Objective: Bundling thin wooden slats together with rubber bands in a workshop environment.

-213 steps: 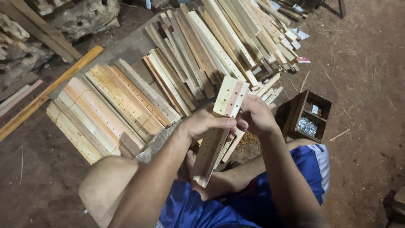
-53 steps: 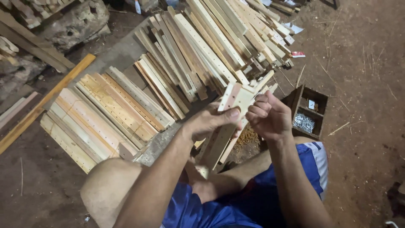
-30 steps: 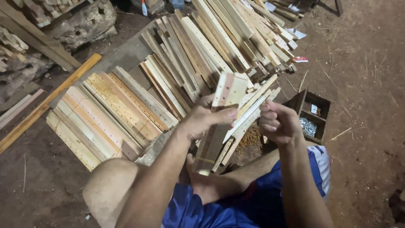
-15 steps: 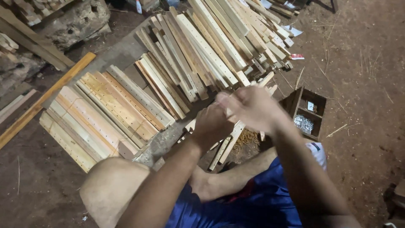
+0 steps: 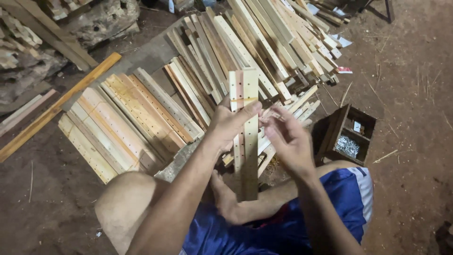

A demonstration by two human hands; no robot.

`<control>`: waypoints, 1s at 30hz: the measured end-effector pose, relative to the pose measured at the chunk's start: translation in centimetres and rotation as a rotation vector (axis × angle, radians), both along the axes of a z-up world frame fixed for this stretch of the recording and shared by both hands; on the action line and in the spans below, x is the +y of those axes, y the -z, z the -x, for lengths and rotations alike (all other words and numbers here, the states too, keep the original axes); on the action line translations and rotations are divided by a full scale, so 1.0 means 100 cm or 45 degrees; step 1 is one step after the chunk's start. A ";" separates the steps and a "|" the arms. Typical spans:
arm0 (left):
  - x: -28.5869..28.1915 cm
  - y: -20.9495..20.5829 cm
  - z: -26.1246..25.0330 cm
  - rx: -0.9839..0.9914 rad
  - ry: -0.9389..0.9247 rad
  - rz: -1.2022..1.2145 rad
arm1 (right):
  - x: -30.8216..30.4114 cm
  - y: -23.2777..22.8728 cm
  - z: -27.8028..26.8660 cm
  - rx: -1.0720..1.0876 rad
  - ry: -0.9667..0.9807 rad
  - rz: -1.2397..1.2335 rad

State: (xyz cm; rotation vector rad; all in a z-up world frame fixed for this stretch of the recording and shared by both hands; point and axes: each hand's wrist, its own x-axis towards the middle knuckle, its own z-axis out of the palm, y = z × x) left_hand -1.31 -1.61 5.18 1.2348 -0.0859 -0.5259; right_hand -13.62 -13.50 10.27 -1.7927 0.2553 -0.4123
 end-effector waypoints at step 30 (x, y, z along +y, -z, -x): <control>0.020 -0.007 -0.061 -0.061 -0.510 0.426 | 0.044 0.080 0.027 0.426 0.755 -1.318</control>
